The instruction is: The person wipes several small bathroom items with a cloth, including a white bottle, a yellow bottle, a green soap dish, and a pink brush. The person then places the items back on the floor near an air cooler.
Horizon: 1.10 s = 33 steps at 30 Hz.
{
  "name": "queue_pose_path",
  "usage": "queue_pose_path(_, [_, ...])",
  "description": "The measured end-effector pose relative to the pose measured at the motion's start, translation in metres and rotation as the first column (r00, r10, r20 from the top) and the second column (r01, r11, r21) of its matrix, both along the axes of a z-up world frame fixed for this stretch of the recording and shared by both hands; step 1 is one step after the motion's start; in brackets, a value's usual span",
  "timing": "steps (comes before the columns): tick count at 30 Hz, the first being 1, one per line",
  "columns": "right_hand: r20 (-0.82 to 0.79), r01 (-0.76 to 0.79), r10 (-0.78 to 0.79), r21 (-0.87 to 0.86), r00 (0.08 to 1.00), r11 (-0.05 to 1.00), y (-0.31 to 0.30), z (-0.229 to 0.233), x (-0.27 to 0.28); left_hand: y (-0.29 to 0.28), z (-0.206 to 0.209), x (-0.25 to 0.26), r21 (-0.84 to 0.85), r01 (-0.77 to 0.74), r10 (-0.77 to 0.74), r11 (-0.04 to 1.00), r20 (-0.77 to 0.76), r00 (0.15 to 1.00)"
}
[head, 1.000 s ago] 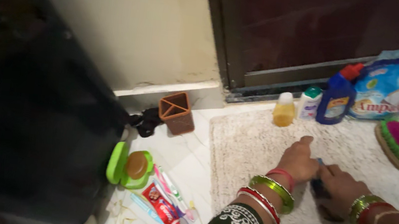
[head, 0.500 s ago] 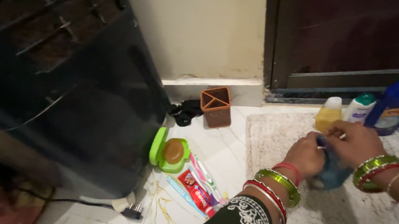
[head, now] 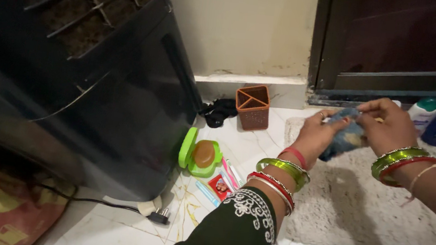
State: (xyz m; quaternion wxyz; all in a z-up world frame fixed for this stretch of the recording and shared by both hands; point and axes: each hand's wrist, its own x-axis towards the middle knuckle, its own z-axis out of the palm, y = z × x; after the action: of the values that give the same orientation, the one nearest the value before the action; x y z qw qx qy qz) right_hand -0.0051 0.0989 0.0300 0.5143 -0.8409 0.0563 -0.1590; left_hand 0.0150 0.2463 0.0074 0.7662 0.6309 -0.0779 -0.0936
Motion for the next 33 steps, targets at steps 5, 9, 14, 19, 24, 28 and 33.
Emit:
queue_pose_path(5, [0.018, -0.133, 0.132, 0.153, 0.991, 0.979, 0.03, 0.0, 0.009, 0.017, 0.012, 0.004, 0.15, -0.3, 0.304, 0.942, -0.008, 0.953])
queue_pose_path(9, [0.013, -0.259, 0.263, 0.227, 0.965, 0.939, 0.056, -0.004, 0.009, 0.027, -0.003, 0.019, 0.126, -0.384, 0.386, 0.915, 0.013, 0.923])
queue_pose_path(14, [-0.105, -0.214, 0.255, 0.302, 0.961, 0.929, 0.074, -0.003, 0.011, 0.038, -0.034, 0.045, 0.04, -0.276, 0.272, 0.96, 0.084, 0.959])
queue_pose_path(19, [-0.056, -0.219, 0.354, 0.694, 0.933, 0.686, 0.081, 0.005, 0.019, 0.046, -0.018, 0.051, -0.21, -0.001, 0.002, 0.978, 0.007, 1.0])
queue_pose_path(24, [-0.042, -0.184, 0.347, 0.785, 0.937, 0.592, 0.084, 0.002, 0.028, 0.049, 0.01, 0.037, -0.284, 0.122, -0.173, 0.951, -0.16, 0.972])
queue_pose_path(28, [0.06, -0.233, 0.31, 0.794, 0.949, 0.561, 0.094, -0.008, 0.041, 0.052, 0.006, 0.054, 0.217, -0.033, 0.042, 0.976, -0.036, 0.998])
queue_pose_path(33, [0.071, -0.246, 0.247, 0.541, 0.966, 0.804, 0.125, -0.01, 0.065, 0.068, -0.013, 0.101, 0.291, -0.271, 0.237, 0.917, 0.149, 0.96])
